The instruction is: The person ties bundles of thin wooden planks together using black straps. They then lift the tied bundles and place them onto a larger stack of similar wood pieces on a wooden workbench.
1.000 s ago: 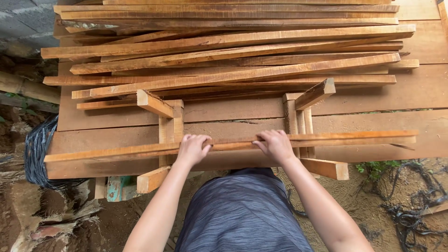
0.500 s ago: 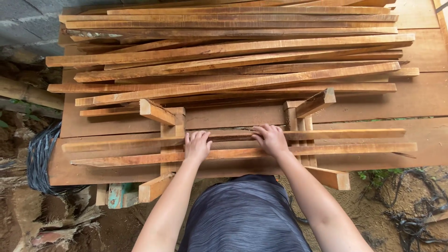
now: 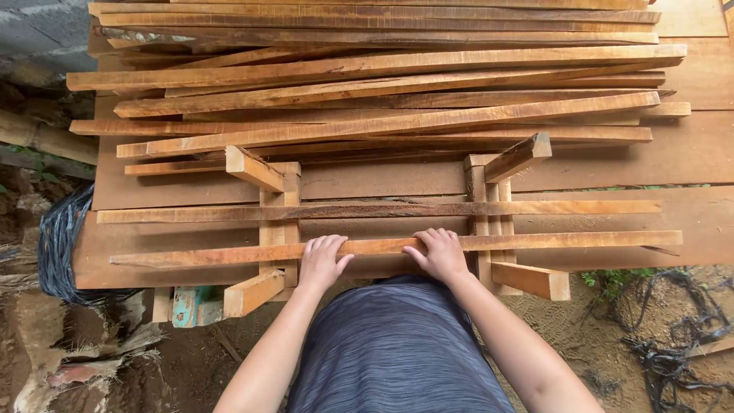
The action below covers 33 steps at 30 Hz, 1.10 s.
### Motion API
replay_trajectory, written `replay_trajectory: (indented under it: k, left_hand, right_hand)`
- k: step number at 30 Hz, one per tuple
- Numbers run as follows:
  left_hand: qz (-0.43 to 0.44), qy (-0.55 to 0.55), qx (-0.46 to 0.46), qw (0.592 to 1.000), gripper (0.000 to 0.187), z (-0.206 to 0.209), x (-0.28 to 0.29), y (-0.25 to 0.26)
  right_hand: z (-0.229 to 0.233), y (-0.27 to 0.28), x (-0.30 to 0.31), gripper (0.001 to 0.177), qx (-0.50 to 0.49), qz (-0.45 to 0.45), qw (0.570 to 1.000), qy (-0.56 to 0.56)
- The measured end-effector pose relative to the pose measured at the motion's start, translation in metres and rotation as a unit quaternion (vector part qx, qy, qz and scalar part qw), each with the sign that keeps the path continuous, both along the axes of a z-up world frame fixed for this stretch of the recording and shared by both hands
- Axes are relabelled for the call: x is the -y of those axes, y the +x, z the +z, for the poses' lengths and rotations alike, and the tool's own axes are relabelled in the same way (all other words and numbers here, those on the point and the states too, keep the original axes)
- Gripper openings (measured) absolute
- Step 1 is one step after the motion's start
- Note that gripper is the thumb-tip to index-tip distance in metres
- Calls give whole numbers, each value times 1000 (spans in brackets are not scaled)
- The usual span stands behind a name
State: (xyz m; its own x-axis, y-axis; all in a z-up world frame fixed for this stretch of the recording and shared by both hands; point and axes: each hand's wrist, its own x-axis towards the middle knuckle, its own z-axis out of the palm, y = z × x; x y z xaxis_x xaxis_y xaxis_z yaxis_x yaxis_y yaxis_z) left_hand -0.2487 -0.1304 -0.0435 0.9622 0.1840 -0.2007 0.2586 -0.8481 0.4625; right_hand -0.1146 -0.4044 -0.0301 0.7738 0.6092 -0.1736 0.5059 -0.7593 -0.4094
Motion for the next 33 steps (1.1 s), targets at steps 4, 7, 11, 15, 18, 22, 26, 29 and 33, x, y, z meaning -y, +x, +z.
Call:
replay_trajectory:
  k: [4, 7, 11, 15, 18, 22, 26, 29, 33]
  left_hand:
    - [0, -27, -40, 999, 48, -7, -1, -26]
    - [-2, -10, 46, 999, 46, -4, 3, -31]
    - [20, -21, -13, 999, 44, 9, 4, -26]
    - [10, -14, -13, 1000, 44, 5, 4, -25]
    - [8, -5, -22, 1000, 45, 0, 4, -22]
    - [18, 12, -105, 994, 46, 30, 10, -4]
    - [-6, 63, -173, 983, 58, 30, 11, 9]
    - [-21, 99, -180, 978, 87, 32, 14, 20]
    - [-26, 130, -237, 962, 122, 42, 11, 35]
  right_hand:
    - [-6, -19, 12, 51, 20, 23, 999, 21]
    - [-5, -22, 16, 52, -7, 21, 1000, 17]
    - [0, -20, 13, 54, -37, 22, 999, -3]
    - [5, -14, 9, 53, -61, 22, 998, -10]
    - [-13, -6, 10, 48, -62, 6, 996, 59]
    - [-16, 22, -20, 51, 83, -14, 990, 114]
    - [-15, 46, -50, 65, 66, 1, 998, -10]
    - [-16, 50, -50, 66, -27, 9, 998, -50]
    - [-5, 38, -37, 62, -92, 34, 994, -42]
